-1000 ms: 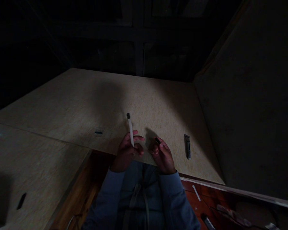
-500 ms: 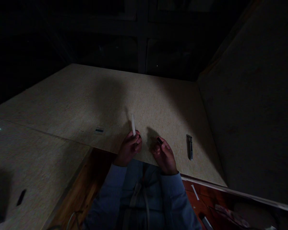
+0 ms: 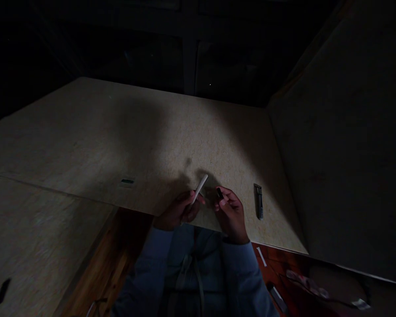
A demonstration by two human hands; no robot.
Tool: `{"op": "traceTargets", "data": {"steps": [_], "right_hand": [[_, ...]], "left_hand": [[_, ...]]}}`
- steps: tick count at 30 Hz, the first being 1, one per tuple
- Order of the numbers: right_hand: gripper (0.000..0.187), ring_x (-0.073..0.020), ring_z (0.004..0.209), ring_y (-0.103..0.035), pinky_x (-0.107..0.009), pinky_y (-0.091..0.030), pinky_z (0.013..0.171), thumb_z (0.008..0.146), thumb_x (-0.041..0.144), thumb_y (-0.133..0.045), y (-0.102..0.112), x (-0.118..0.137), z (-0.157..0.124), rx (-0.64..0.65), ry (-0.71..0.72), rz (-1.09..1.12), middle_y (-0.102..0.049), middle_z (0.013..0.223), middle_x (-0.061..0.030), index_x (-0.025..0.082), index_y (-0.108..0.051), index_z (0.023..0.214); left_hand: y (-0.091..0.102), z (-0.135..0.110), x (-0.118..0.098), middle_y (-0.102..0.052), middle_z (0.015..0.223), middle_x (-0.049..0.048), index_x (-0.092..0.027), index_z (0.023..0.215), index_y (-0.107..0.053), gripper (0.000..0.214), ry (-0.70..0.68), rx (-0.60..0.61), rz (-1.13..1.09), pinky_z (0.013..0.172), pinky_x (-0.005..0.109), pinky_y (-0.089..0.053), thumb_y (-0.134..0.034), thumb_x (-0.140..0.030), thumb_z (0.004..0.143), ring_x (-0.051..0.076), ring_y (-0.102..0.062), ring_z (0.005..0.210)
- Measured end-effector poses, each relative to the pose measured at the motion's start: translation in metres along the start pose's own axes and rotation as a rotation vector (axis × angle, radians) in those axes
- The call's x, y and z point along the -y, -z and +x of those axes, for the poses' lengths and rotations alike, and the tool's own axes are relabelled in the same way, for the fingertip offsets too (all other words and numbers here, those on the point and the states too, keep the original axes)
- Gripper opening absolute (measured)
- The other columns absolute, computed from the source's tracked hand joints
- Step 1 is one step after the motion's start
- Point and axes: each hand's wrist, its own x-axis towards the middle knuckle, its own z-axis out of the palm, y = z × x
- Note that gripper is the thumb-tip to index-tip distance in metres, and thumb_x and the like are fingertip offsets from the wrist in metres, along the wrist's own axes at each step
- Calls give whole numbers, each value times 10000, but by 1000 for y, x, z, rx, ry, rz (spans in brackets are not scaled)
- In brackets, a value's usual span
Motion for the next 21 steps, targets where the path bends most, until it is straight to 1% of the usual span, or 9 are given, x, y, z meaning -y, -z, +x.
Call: {"op": "traceTargets", "data": {"steps": [2,3,4,6,9,12,14,18,21], "right_hand": [[378,-101,666,-499,-246,-408,647,742,333,-849,2,13,4,-19,39,-141,-542,757,1,225,-733,1086],[367,-106,690,-509,-250,-418,675,754,307,-842,3,20,6,-32,62,-212,-549,765,1,227,-733,1095],[363,-110,710,-516,-252,-421,694,760,291,-836,4,25,10,-40,85,-265,-555,772,0,227,-733,1102],[368,-116,727,-523,-251,-422,701,756,289,-838,6,31,17,-19,105,-315,-566,779,-4,222,-738,1104],[373,-121,712,-535,-250,-429,684,736,350,-853,9,27,28,65,60,-239,-600,791,-16,219,-754,1071],[383,-123,705,-562,-259,-455,691,715,393,-867,10,18,33,132,-33,-141,-651,852,-37,223,-766,1042],[409,-130,702,-573,-267,-467,693,702,410,-875,10,15,32,162,-70,-119,-664,864,-46,219,-769,1048],[439,-135,704,-576,-267,-467,693,721,432,-863,11,15,28,205,-93,-93,-659,830,-46,209,-763,1086],[427,-136,711,-581,-266,-466,698,734,417,-859,12,14,28,227,-108,-69,-656,823,-41,212,-757,1095]], "left_hand": [[-3,1,-2,-458,565,-41,-128,1117,-600,506,-20,-29,-12,367,153,-224,-613,-593,915,36,-239,368],[-5,2,-2,-469,606,-38,-132,1125,-596,492,-14,-30,-33,372,151,-226,-637,-571,907,29,-240,381],[-6,3,-3,-456,619,-39,-130,1090,-596,467,0,-20,-65,374,151,-230,-659,-551,897,27,-239,389],[-7,7,-3,-369,577,-55,-125,946,-580,415,35,24,-135,370,149,-223,-687,-520,880,31,-214,394],[-7,11,0,-218,505,-75,-141,780,-497,444,91,113,-199,359,147,-194,-655,-539,897,46,-155,384],[-5,12,1,-161,479,-80,-157,729,-432,518,119,151,-220,350,146,-168,-619,-610,897,51,-110,376],[-5,12,1,-161,477,-81,-161,727,-418,535,136,134,-219,346,145,-167,-630,-628,881,50,-100,378],[-10,12,0,-180,480,-87,-161,770,-454,512,156,94,-168,350,142,-162,-650,-624,867,51,-112,382],[-17,16,3,-231,485,-89,-157,807,-476,516,139,10,-119,352,152,-181,-670,-634,845,51,-145,378]]}}
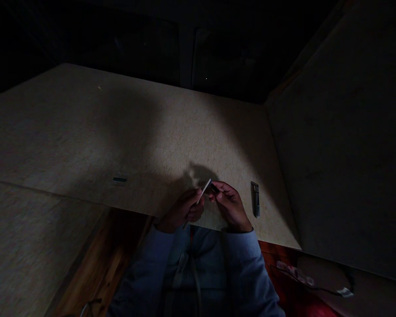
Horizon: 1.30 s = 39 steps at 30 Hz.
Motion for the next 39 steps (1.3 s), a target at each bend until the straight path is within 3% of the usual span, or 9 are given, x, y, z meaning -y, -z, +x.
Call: {"op": "traceTargets", "data": {"steps": [4,11,16,19,23,31,35,39], "right_hand": [[420,-136,720,-581,-262,-467,697,742,418,-855,1,-3,1,-13,4,12,-666,843,-43,217,-755,1097],[381,-123,688,-583,-252,-462,677,750,398,-850,1,-2,0,17,-1,9,-658,837,-28,245,-774,1091],[402,-113,683,-573,-247,-458,668,728,408,-865,-1,1,-1,64,0,38,-679,918,-41,257,-779,1090],[390,-111,698,-578,-239,-458,688,755,398,-849,-3,3,-1,83,13,61,-654,859,-28,253,-773,1109],[413,-117,707,-594,-250,-470,709,739,407,-859,-2,3,1,88,12,67,-686,958,-47,241,-769,1107],[409,-123,718,-627,-260,-515,719,737,380,-864,2,-1,1,87,9,68,-709,984,-43,265,-762,1115],[363,-112,734,-640,-233,-511,734,766,372,-846,1,0,0,111,27,79,-704,895,-19,295,-768,1112],[375,-114,752,-646,-227,-511,751,763,384,-846,1,-1,-1,108,32,77,-716,938,-34,281,-768,1116]], "left_hand": [[-5,3,4,-257,492,-90,-160,800,-464,572,-13,-69,65,348,163,-181,-682,-689,798,47,-164,375],[-8,-7,0,-219,493,-83,-155,744,-455,602,32,16,153,359,177,-148,-646,-722,810,42,-167,389],[-11,-10,-3,-230,498,-75,-147,722,-457,635,43,14,173,373,179,-145,-664,-745,776,38,-179,400],[-12,-5,0,-227,476,-83,-155,727,-455,644,34,-42,133,355,175,-154,-696,-752,735,40,-176,379],[-13,1,3,-227,455,-91,-164,739,-441,660,-4,-138,81,339,161,-163,-715,-763,701,40,-167,363],[-15,3,9,-230,444,-96,-165,731,-432,693,-59,-222,62,326,151,-164,-728,-788,657,35,-167,351],[-13,4,10,-227,447,-94,-163,722,-438,692,-52,-217,59,325,158,-164,-720,-793,661,33,-164,350],[-13,0,6,-231,456,-86,-162,699,-422,687,-20,-153,94,337,164,-151,-704,-788,687,33,-177,361]]}}
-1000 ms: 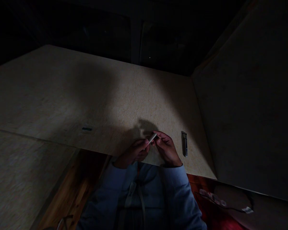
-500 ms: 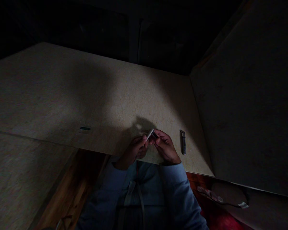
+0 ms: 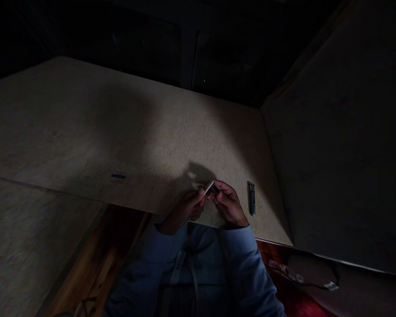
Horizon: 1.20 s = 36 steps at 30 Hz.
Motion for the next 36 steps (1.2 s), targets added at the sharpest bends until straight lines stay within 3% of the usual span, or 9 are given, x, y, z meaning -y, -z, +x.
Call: {"op": "traceTargets", "data": {"steps": [10,20,27,33,36], "right_hand": [[369,-130,943,-670,-210,-522,830,763,358,-849,-1,-1,0,-32,0,-25,-720,1046,-37,290,-766,1116],[396,-106,732,-645,-223,-515,745,728,360,-871,1,-3,0,-12,38,-14,-708,896,-21,281,-777,1104],[405,-122,729,-645,-254,-513,754,711,390,-879,1,-1,-1,-16,14,-14,-720,856,-29,292,-784,1093],[423,-143,708,-650,-272,-522,725,649,400,-906,0,1,-2,-65,2,-8,-716,791,-35,273,-797,1038],[415,-139,730,-658,-277,-535,748,664,369,-899,-1,1,-3,-53,0,-25,-737,899,-46,268,-791,1052]], "left_hand": [[-1,-6,-5,-251,493,-63,-154,648,-406,693,26,110,98,385,193,-144,-668,-790,724,34,-219,398],[-3,2,6,-242,455,-82,-162,707,-446,688,-90,-84,5,355,178,-159,-685,-807,687,41,-191,359],[-6,1,1,-243,457,-81,-155,700,-452,680,-89,-106,-9,358,163,-158,-714,-783,678,34,-192,364],[1,-2,2,-259,464,-72,-155,687,-438,656,-73,26,16,359,173,-162,-684,-761,738,40,-208,363],[6,-4,3,-265,478,-66,-152,678,-426,637,-79,129,52,370,180,-169,-640,-738,802,40,-222,373]]}}
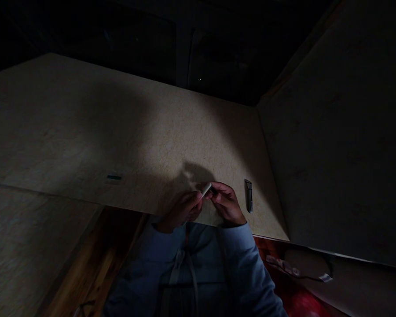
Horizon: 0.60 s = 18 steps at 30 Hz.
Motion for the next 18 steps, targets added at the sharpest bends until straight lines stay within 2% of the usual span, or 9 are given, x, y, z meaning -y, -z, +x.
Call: {"op": "traceTargets", "data": {"steps": [3,7,11,13,16,18], "right_hand": [[382,-164,868,-688,-296,-544,818,704,338,-875,-1,0,-1,24,14,-15,-739,1040,-53,279,-784,1070],[353,-162,1007,-691,-273,-512,915,740,301,-854,-2,-1,-1,37,49,-50,-739,1070,-38,288,-779,1084],[366,-157,995,-684,-264,-510,905,732,305,-861,-2,-1,-1,17,56,-46,-736,1075,-35,289,-778,1089],[374,-152,939,-684,-260,-522,854,714,330,-870,-2,-1,-1,14,52,-20,-736,1065,-34,286,-783,1076],[412,-142,764,-653,-262,-517,735,659,365,-895,-2,2,-1,11,42,12,-732,924,-39,265,-791,1045],[428,-140,708,-624,-269,-505,714,639,380,-905,-3,3,-1,1,35,15,-712,831,-38,254,-794,1032]], "left_hand": [[3,-4,-3,-280,494,-57,-143,677,-438,637,21,60,77,389,186,-176,-603,-738,834,42,-248,398],[3,-7,-7,-305,514,-47,-138,669,-439,666,52,106,165,413,197,-181,-594,-769,815,47,-274,427],[3,-7,-8,-322,515,-39,-140,660,-435,684,41,133,190,410,202,-177,-577,-793,806,51,-280,431],[3,-6,-6,-313,508,-42,-142,655,-427,668,19,107,157,406,197,-180,-578,-770,826,47,-269,423],[3,-3,-1,-265,484,-64,-152,677,-420,631,-18,35,45,387,186,-178,-605,-735,833,44,-225,398],[2,-2,2,-252,473,-74,-158,696,-422,619,-23,6,1,372,182,-166,-626,-730,818,44,-205,383]]}}
